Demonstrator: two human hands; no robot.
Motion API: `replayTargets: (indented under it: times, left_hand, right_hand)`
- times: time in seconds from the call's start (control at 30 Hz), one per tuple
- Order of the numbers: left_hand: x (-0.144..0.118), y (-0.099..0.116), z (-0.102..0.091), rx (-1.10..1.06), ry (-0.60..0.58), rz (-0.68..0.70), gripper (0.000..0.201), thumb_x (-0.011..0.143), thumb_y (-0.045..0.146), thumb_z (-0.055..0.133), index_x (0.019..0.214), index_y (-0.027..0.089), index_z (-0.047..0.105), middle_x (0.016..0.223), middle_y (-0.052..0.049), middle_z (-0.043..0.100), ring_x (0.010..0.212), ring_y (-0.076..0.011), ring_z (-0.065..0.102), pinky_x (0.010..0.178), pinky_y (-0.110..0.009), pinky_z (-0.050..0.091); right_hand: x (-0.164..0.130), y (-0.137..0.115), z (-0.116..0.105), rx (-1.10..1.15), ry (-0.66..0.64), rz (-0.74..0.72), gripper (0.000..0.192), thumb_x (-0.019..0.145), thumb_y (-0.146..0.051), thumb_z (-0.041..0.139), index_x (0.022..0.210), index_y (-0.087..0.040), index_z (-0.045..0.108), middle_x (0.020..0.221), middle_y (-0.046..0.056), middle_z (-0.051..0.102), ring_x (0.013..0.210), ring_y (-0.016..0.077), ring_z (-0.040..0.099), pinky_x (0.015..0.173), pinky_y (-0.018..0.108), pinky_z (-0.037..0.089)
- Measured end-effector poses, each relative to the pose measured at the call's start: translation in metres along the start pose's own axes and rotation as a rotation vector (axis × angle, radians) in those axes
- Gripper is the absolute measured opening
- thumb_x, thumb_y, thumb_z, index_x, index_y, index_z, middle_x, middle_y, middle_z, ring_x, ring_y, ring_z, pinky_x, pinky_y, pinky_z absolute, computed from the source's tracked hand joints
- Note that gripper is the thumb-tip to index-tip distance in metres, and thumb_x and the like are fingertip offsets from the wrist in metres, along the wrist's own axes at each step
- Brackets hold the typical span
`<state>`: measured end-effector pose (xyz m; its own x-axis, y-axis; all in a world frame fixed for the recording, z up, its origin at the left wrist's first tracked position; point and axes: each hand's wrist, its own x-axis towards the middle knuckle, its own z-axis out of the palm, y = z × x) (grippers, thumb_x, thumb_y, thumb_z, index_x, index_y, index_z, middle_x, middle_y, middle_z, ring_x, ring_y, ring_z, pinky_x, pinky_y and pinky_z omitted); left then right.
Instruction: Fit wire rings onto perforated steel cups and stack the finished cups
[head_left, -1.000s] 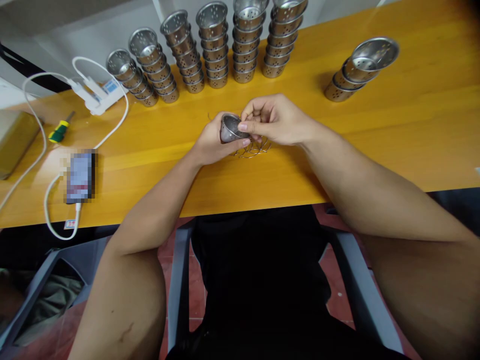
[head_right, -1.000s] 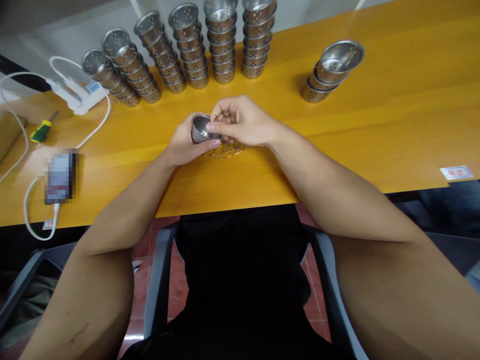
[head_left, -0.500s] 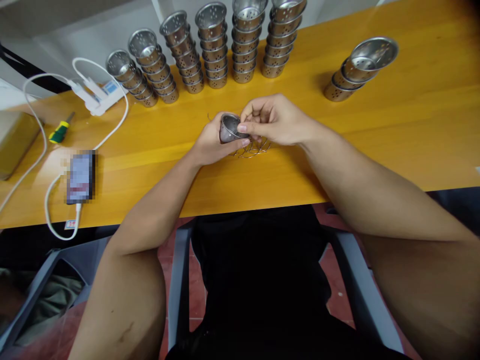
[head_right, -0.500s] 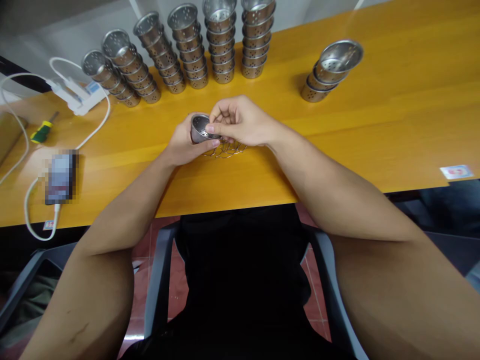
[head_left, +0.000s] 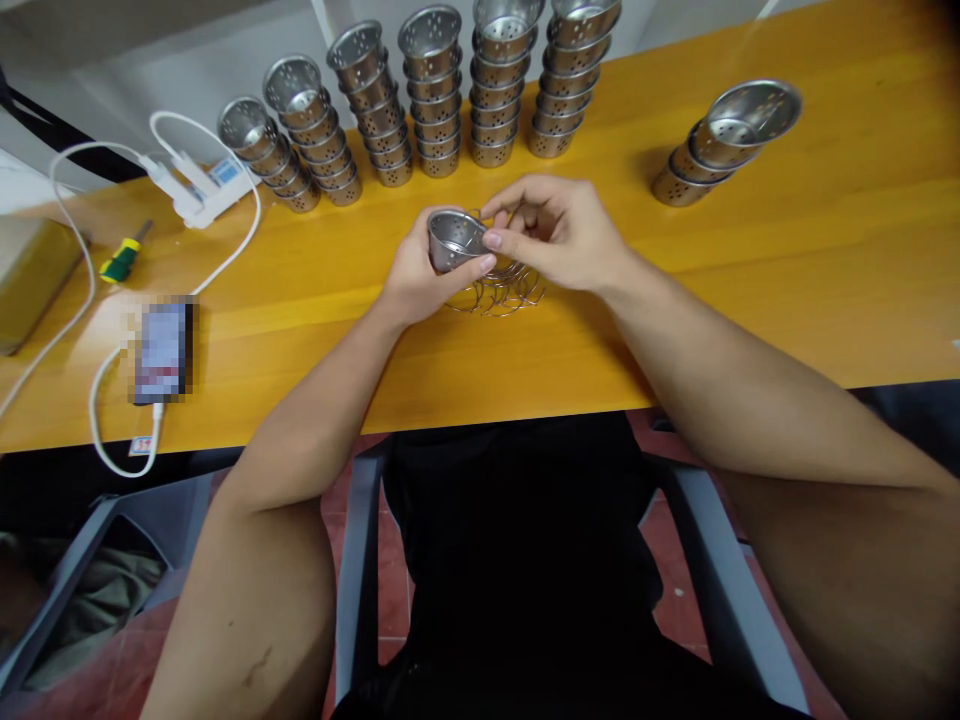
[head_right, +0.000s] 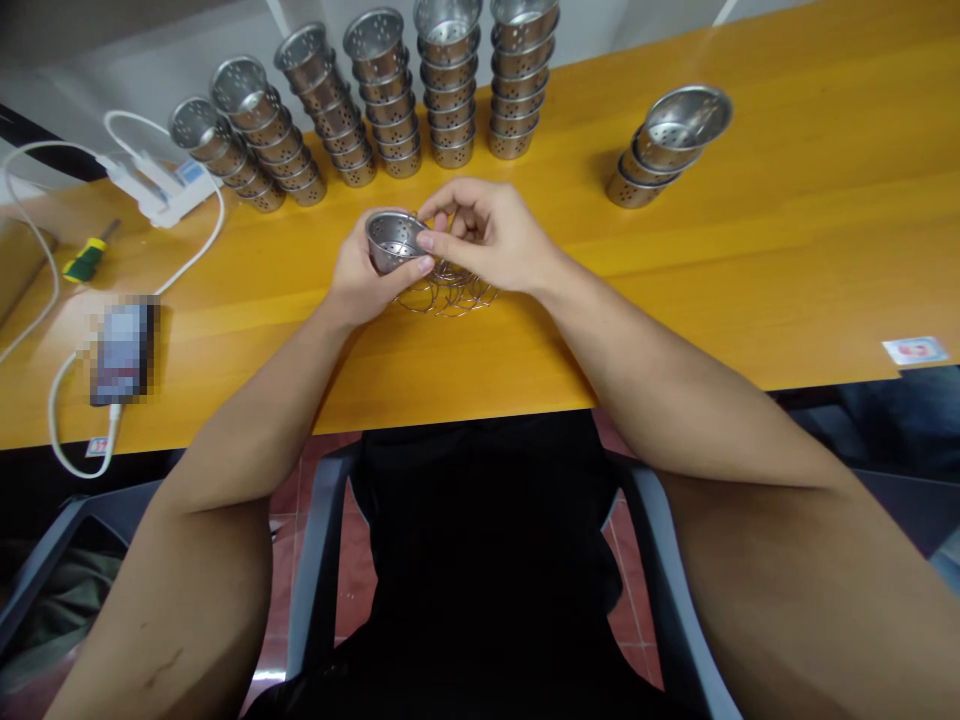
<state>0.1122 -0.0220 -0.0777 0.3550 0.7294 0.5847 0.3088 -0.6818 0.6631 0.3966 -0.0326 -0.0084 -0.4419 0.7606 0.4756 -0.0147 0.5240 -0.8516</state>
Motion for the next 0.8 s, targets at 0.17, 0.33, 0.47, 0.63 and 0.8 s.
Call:
replayTargets:
  times: [0.17,0.33,0.47,0.63,0.8]
  left_hand:
    - [0.000,-0.003,0.000,0.024,-0.001,-0.024,0.105,0.100,0.106,0.091,0.165,0.027,0.066,0.149,-0.012,0.082,0.147,-0.0368,0.086,0.140,-0.064,0.068]
    - [0.001,-0.009,0.001,0.022,0.019,-0.014,0.104,0.100,0.106,0.089,0.165,0.029,0.064,0.149,-0.012,0.080,0.148,-0.0367,0.085,0.141,-0.063,0.067]
    - [0.002,-0.016,0.000,0.030,0.047,0.002,0.105,0.100,0.107,0.090,0.167,0.030,0.063,0.149,-0.011,0.079,0.151,-0.0367,0.083,0.144,-0.065,0.064]
    - [0.001,-0.014,-0.001,0.037,0.031,0.013,0.106,0.100,0.106,0.091,0.169,0.031,0.061,0.151,-0.011,0.080,0.151,-0.0365,0.084,0.143,-0.065,0.066]
    - [0.000,-0.011,-0.001,0.028,0.001,0.071,0.112,0.097,0.110,0.090,0.172,0.032,0.058,0.151,-0.010,0.081,0.147,-0.0368,0.087,0.137,-0.064,0.070]
  right_hand:
    - [-0.004,-0.009,0.002,-0.080,0.004,-0.013,0.075,0.099,-0.103,0.101,0.139,-0.040,0.093,0.120,0.004,0.088,0.082,0.0250,0.063,0.078,0.050,0.070]
    - [-0.001,-0.007,-0.004,-0.196,-0.009,-0.104,0.061,0.103,-0.098,0.100,0.123,-0.041,0.098,0.117,0.008,0.085,0.096,0.0301,0.067,0.089,0.053,0.072]
    - [-0.002,-0.007,-0.007,-0.248,-0.055,-0.139,0.067,0.113,-0.100,0.087,0.125,-0.035,0.100,0.132,0.013,0.084,0.095,0.0289,0.073,0.085,0.051,0.072]
    - [-0.003,-0.011,-0.005,-0.207,-0.106,-0.089,0.056,0.104,-0.091,0.100,0.122,-0.038,0.098,0.133,0.014,0.084,0.116,0.0392,0.078,0.108,0.062,0.078]
    - [-0.003,-0.012,0.000,-0.206,-0.177,-0.092,0.045,0.116,-0.078,0.092,0.114,-0.033,0.095,0.132,0.014,0.081,0.139,0.0429,0.077,0.135,0.071,0.066]
